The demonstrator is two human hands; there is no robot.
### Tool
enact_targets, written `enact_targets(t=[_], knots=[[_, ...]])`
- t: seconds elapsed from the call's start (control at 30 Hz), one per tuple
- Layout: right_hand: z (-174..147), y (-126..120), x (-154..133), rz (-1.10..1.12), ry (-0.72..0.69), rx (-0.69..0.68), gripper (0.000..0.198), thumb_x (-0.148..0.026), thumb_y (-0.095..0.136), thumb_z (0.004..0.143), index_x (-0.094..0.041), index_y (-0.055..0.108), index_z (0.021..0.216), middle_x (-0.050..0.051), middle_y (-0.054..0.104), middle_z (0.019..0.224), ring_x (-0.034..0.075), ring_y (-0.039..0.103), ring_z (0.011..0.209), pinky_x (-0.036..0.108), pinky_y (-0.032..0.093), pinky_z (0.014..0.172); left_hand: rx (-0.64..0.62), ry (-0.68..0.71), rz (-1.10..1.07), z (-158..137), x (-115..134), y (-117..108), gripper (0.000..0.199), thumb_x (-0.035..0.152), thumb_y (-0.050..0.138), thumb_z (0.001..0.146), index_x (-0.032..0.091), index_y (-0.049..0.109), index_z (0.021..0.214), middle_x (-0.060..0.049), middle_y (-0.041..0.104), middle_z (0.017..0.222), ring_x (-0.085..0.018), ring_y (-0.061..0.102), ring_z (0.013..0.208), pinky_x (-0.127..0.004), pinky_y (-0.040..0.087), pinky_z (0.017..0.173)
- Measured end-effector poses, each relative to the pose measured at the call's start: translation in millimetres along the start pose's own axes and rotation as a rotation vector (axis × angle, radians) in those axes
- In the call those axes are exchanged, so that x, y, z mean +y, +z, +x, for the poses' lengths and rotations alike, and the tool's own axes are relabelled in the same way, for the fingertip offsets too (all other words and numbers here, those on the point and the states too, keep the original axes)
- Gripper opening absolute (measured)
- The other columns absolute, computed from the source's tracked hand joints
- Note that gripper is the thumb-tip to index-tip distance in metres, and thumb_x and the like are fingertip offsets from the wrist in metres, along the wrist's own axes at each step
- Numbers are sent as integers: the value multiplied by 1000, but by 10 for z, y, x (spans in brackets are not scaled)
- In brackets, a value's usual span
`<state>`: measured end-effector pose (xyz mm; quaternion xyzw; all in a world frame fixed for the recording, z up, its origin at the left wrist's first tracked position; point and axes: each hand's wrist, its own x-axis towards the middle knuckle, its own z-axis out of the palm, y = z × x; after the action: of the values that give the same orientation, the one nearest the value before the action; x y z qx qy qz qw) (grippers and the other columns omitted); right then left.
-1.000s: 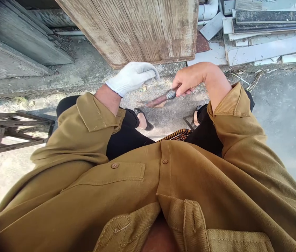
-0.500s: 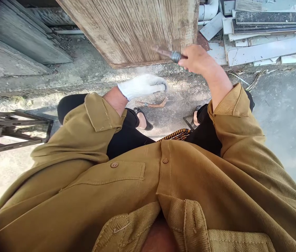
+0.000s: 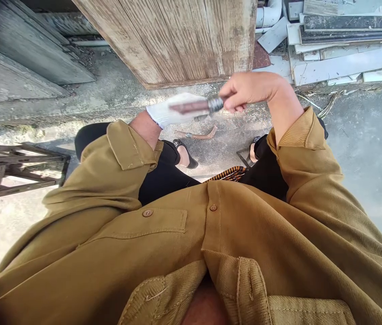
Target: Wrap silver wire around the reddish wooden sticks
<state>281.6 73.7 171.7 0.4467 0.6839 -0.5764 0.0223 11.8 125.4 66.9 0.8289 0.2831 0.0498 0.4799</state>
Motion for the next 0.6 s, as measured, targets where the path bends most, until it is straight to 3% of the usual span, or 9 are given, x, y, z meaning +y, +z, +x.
enact_targets(t=[0.13, 0.23, 0.4, 0.53, 0.6], knots=[[-238, -181, 65, 246, -245, 639, 44, -72, 81, 99, -31, 69, 107, 3, 74, 102, 22, 59, 88, 36, 52, 79, 25, 55, -125, -10, 52, 46, 33, 39, 61, 106, 17, 85, 114, -5, 72, 85, -18, 62, 74, -31, 51, 71], [-200, -224, 159, 273, -107, 871, 44, -70, 75, 105, -28, 66, 107, 5, 75, 105, 20, 60, 94, 33, 52, 84, 33, 118, -160, -30, 93, 67, 33, 39, 61, 105, 16, 84, 109, -4, 66, 79, -17, 57, 68, -31, 47, 69], [-3, -211, 186, -159, 293, 822, 33, -42, 68, 113, -22, 63, 87, 9, 73, 90, 18, 61, 85, 36, 56, 91, 9, 98, -116, -71, 122, 51, 39, 48, 62, 105, 19, 86, 116, -5, 70, 84, -19, 62, 73, -33, 52, 74], [150, -178, 227, -608, 503, 468, 26, -40, 73, 111, -19, 76, 95, 11, 78, 90, 27, 73, 112, 42, 58, 112, 14, 54, -64, -92, 146, 38, 39, 49, 62, 108, 18, 85, 115, -5, 69, 82, -21, 65, 74, -33, 52, 75], [265, -122, 296, -574, 475, 353, 30, -41, 82, 107, -18, 77, 89, 10, 76, 82, 30, 75, 112, 46, 58, 113, 81, 46, -79, -89, 157, 43, 37, 47, 61, 111, 17, 83, 109, -5, 67, 78, -20, 63, 71, -32, 51, 73]])
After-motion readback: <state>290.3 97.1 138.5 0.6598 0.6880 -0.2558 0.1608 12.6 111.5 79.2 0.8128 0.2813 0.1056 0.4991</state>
